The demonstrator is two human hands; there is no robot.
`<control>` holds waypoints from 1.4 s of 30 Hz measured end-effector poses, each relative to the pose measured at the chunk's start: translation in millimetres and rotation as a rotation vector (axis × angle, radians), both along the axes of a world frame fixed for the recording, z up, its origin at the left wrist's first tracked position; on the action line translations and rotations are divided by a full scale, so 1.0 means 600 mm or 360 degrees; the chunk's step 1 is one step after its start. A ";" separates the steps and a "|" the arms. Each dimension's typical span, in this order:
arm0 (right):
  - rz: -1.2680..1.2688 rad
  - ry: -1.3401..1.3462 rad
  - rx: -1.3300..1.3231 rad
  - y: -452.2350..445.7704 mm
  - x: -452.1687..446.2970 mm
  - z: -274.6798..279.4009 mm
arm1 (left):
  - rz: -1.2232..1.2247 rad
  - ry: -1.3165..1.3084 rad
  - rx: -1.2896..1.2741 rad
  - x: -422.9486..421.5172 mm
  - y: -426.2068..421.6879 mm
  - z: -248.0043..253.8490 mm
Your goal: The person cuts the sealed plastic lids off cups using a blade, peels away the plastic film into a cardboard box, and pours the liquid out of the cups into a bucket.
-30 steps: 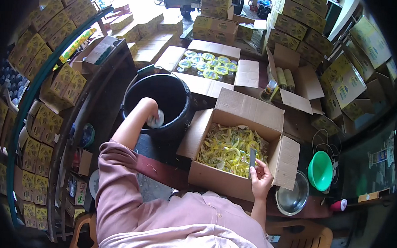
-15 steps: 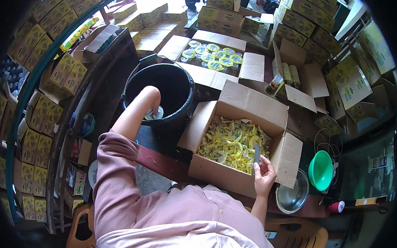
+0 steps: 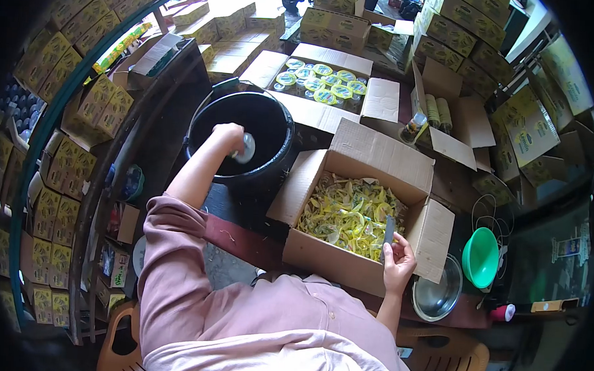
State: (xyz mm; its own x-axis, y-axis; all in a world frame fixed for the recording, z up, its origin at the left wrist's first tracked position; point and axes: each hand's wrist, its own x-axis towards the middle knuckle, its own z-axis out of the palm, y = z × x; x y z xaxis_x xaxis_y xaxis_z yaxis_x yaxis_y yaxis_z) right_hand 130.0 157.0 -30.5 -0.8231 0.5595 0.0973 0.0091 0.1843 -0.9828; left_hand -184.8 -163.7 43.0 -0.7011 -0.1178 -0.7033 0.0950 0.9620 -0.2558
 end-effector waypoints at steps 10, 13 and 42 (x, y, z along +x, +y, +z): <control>0.0026 0.0030 -0.0116 0.004 -0.019 0.012 | 0.0157 -0.0554 -0.0078 -0.032 -0.039 -0.054; -0.0006 0.0137 -0.0438 0.005 -0.030 0.002 | -0.0117 0.0251 0.0093 0.009 -0.016 -0.015; -0.0077 0.0171 -0.1309 0.010 -0.023 -0.034 | 0.0056 -0.0411 -0.0054 0.022 -0.046 -0.041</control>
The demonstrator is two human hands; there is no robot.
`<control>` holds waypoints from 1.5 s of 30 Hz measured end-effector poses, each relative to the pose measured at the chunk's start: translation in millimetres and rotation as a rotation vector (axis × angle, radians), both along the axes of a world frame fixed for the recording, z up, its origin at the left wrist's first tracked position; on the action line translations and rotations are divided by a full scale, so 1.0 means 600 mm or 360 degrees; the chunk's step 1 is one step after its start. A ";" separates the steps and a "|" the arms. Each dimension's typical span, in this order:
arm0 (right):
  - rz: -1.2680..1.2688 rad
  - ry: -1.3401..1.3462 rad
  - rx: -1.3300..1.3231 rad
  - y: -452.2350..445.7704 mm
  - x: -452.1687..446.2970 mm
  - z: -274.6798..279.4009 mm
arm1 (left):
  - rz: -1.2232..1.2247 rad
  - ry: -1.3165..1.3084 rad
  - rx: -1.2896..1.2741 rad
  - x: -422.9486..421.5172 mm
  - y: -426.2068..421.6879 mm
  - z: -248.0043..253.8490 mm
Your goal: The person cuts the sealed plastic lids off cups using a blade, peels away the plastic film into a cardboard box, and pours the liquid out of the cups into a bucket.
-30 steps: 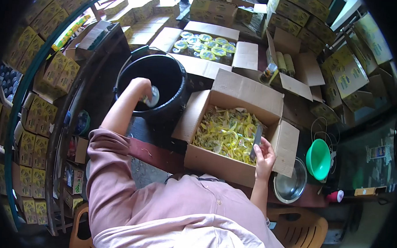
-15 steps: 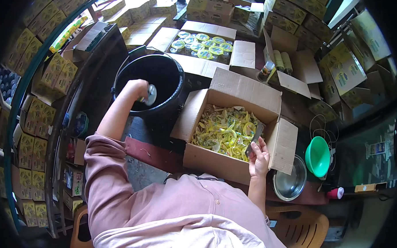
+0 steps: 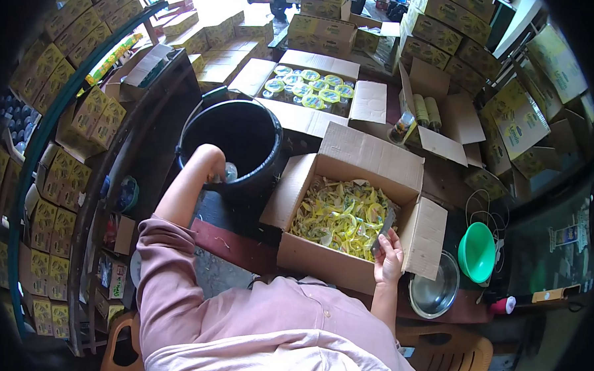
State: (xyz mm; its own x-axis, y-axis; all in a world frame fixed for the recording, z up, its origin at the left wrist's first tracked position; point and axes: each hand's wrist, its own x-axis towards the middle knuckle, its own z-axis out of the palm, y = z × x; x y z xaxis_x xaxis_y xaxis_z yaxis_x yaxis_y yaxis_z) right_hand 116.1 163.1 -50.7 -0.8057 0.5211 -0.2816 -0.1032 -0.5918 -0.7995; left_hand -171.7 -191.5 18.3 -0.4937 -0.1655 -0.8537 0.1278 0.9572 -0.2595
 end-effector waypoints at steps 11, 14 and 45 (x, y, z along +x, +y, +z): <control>0.0019 0.0037 0.0332 -0.002 -0.039 0.008 | 0.0370 0.1341 0.2555 0.090 0.075 0.060; 0.0085 0.0228 0.0952 -0.015 -0.081 0.074 | 0.0273 0.1267 0.3155 0.146 0.137 0.045; 0.0003 0.1116 0.3485 -0.012 -0.138 0.237 | -0.0005 0.1659 0.2931 0.287 0.251 0.050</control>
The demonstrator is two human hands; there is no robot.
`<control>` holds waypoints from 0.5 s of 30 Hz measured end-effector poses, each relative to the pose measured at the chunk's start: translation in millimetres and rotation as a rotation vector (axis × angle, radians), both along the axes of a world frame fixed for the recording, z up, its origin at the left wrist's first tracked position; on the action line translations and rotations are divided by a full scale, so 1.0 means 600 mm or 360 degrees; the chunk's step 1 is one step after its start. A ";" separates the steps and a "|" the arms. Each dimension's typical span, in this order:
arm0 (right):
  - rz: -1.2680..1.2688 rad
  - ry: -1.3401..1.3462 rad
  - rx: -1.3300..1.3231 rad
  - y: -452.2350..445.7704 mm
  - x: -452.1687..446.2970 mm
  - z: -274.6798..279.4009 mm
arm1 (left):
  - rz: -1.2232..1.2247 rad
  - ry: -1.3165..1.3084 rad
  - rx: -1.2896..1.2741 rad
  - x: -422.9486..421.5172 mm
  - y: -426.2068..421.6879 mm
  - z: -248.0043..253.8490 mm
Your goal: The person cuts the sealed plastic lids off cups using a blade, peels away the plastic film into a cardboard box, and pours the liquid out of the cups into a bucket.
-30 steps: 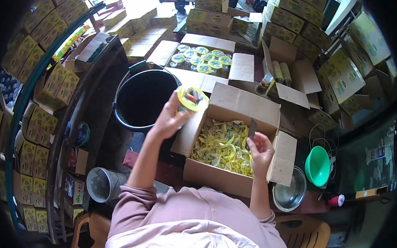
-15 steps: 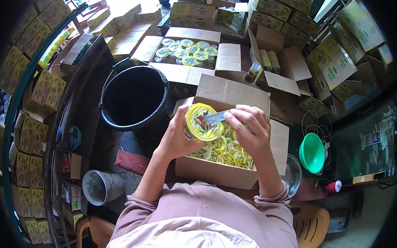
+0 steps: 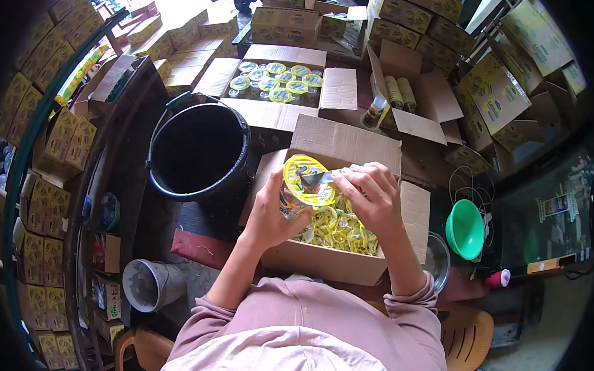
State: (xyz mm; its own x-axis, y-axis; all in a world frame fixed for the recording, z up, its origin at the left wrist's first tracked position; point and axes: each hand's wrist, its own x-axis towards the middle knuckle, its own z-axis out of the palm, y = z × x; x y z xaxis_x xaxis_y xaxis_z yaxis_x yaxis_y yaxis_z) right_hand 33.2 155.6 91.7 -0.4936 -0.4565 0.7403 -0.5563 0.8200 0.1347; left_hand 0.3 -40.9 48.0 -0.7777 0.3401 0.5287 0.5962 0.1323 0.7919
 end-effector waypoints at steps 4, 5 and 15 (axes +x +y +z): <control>0.0090 -0.0002 0.0000 0.001 -0.006 -0.007 | 0.0111 -0.0052 -0.0094 0.006 0.006 0.005; 0.0105 0.0000 0.0007 0.002 -0.007 -0.007 | 0.0103 -0.0077 -0.0090 0.005 0.005 0.002; 0.0145 -0.0030 -0.0107 0.003 -0.014 -0.010 | 0.0060 -0.0150 -0.0132 -0.001 0.001 0.007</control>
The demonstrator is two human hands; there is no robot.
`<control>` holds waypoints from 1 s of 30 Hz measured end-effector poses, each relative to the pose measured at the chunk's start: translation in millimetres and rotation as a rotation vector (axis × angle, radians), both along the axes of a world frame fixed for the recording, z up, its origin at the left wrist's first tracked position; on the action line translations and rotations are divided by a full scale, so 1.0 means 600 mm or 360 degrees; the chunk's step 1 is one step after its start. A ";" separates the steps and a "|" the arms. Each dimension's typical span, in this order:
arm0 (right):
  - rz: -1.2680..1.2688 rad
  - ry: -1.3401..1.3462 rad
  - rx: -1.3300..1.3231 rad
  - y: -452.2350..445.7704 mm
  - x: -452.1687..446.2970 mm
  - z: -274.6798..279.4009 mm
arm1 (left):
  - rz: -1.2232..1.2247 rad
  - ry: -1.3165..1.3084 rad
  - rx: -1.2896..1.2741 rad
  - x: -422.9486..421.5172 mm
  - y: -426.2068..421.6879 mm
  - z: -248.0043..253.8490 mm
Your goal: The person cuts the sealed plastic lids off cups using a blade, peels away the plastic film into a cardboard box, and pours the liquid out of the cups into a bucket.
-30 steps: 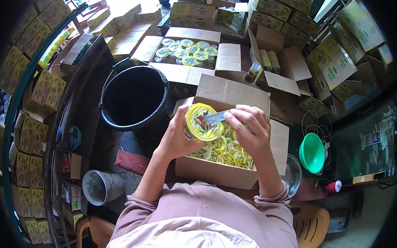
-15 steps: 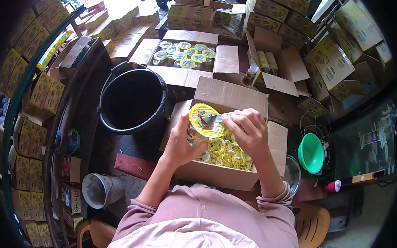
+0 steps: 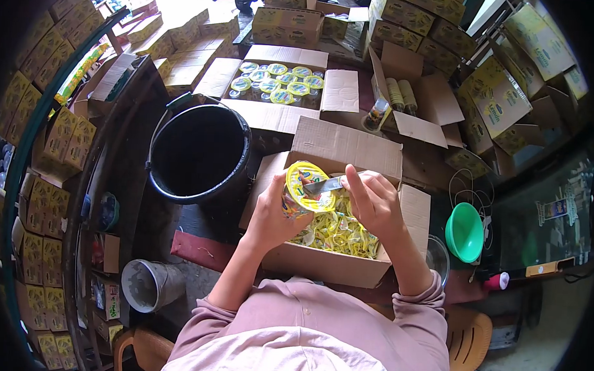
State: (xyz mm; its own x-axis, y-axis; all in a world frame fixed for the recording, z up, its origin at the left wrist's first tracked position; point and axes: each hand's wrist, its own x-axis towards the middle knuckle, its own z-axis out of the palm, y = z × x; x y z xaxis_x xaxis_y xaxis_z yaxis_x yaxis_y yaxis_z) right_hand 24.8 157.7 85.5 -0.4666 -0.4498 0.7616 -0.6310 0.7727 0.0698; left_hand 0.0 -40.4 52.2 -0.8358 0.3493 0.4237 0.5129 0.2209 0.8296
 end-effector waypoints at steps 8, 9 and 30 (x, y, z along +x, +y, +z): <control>0.0046 0.0051 -0.0045 -0.003 -0.004 -0.007 | -0.0111 -0.0055 0.0057 -0.005 0.002 -0.001; 0.0060 0.0055 -0.0066 -0.003 -0.005 -0.010 | -0.0124 -0.0025 0.0057 -0.006 0.001 -0.004; 0.0140 -0.0016 -0.0133 -0.002 -0.011 -0.021 | -0.0555 -0.0219 0.0155 -0.024 0.003 -0.015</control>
State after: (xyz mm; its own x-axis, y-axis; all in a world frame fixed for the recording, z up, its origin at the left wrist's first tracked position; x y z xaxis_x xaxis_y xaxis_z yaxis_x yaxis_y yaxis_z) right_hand 18.0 156.4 72.7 -0.4360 -0.4245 0.7935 -0.6967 0.7174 0.0009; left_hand -14.2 -38.5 43.1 -0.7253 0.5862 0.3610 0.4256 -0.0303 0.9044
